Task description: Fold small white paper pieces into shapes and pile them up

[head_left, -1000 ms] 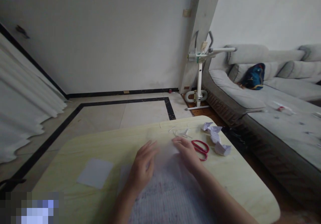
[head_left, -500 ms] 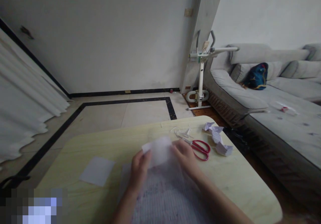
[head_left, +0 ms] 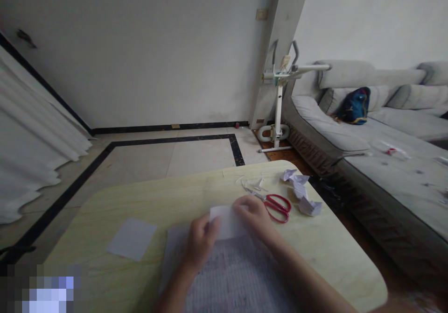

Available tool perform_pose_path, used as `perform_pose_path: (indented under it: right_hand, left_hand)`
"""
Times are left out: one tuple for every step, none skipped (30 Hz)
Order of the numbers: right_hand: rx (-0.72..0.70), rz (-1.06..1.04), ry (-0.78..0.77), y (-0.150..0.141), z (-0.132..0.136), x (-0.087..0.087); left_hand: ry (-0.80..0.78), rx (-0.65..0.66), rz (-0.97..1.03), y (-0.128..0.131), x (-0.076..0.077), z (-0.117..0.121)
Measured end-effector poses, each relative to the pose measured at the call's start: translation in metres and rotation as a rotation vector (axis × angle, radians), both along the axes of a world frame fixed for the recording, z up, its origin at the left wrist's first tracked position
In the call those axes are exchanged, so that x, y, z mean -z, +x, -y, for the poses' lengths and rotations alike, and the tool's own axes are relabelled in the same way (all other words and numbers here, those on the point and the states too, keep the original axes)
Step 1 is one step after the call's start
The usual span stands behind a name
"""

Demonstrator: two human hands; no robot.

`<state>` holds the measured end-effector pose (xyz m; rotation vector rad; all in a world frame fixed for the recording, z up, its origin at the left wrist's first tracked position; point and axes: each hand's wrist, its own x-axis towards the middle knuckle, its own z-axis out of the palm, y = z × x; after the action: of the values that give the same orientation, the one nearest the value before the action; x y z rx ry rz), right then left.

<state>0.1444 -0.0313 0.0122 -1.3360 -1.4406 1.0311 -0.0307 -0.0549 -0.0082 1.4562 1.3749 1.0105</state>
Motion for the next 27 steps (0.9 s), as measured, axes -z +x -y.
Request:
perform_pose_path:
  right_hand:
    - [-0.018, -0.014, -0.006, 0.001, 0.001, 0.000]
    - [-0.025, -0.024, -0.015, 0.002, 0.001, 0.001]
    - [-0.039, -0.031, -0.026, 0.004, 0.002, 0.002]
    - [-0.040, -0.039, -0.032, 0.006, 0.002, 0.003]
    - [-0.039, -0.045, -0.040, 0.009, 0.001, 0.005]
    - [-0.048, -0.054, -0.049, 0.011, 0.000, 0.006]
    - [-0.060, -0.070, -0.060, 0.013, -0.002, 0.007]
    - [-0.071, -0.099, -0.080, 0.014, -0.003, 0.008]
    - [-0.082, -0.139, -0.111, 0.015, -0.004, 0.009]
    - [-0.084, -0.189, -0.146, 0.016, -0.005, 0.009]
    - [-0.087, -0.239, -0.186, 0.016, -0.005, 0.008]
    - [-0.088, -0.285, -0.226, 0.015, -0.005, 0.007]
    - [-0.090, -0.319, -0.262, 0.015, -0.004, 0.007]
    - [-0.086, -0.337, -0.286, 0.014, -0.004, 0.006]
    - [-0.068, -0.337, -0.289, 0.014, -0.004, 0.006]
    - [-0.047, -0.318, -0.276, 0.014, -0.004, 0.007]
    - [-0.024, -0.290, -0.252, 0.014, -0.005, 0.008]
    - [-0.006, -0.262, -0.225, 0.014, -0.005, 0.009]
    - [-0.003, -0.243, -0.205, 0.015, -0.006, 0.010]
    - [-0.014, -0.231, -0.194, 0.015, -0.006, 0.011]
    - [-0.031, -0.217, -0.189, 0.016, -0.007, 0.012]
    - [-0.042, -0.198, -0.181, 0.016, -0.007, 0.013]
    - [-0.041, -0.169, -0.164, 0.016, -0.007, 0.013]
    - [-0.036, -0.129, -0.142, 0.016, -0.007, 0.014]
    - [-0.027, -0.085, -0.116, 0.016, -0.007, 0.014]
    - [-0.018, -0.046, -0.090, 0.015, -0.006, 0.014]
    - [-0.010, -0.019, -0.067, 0.014, -0.005, 0.014]
  left_hand:
    - [0.010, -0.017, 0.014, 0.001, 0.000, 0.000]
    - [0.024, -0.021, 0.032, 0.003, 0.000, 0.000]
    - [0.049, -0.024, 0.039, 0.004, -0.001, 0.000]
    - [0.070, -0.032, 0.033, 0.006, -0.002, 0.000]
    - [0.081, -0.037, 0.025, 0.008, -0.002, -0.001]
    - [0.091, -0.044, 0.011, 0.009, -0.003, -0.002]
    - [0.101, -0.059, -0.004, 0.010, -0.004, -0.004]
    - [0.110, -0.070, -0.009, 0.011, -0.005, -0.005]
    - [0.120, -0.072, -0.005, 0.012, -0.006, -0.005]
    - [0.133, -0.071, 0.001, 0.013, -0.008, -0.006]
    - [0.148, -0.059, 0.009, 0.014, -0.010, -0.006]
    - [0.165, -0.043, 0.020, 0.014, -0.011, -0.005]
    - [0.184, -0.027, 0.033, 0.015, -0.012, -0.005]
    - [0.201, -0.015, 0.046, 0.015, -0.012, -0.004]
    - [0.210, -0.014, 0.058, 0.016, -0.011, -0.004]
    - [0.208, -0.029, 0.067, 0.017, -0.010, -0.004]
    - [0.191, -0.058, 0.072, 0.017, -0.008, -0.004]
    - [0.163, -0.094, 0.079, 0.018, -0.006, -0.004]
    - [0.126, -0.130, 0.093, 0.018, -0.004, -0.004]
    - [0.090, -0.159, 0.115, 0.019, -0.002, -0.005]
    - [0.066, -0.177, 0.139, 0.019, -0.001, -0.005]
    - [0.056, -0.182, 0.155, 0.019, 0.000, -0.005]
    - [0.057, -0.175, 0.160, 0.019, 0.000, -0.005]
    - [0.063, -0.162, 0.154, 0.020, 0.000, -0.005]
    - [0.069, -0.142, 0.147, 0.019, -0.001, -0.004]
    - [0.068, -0.122, 0.143, 0.019, -0.002, -0.004]
    - [0.061, -0.105, 0.145, 0.019, -0.002, -0.004]
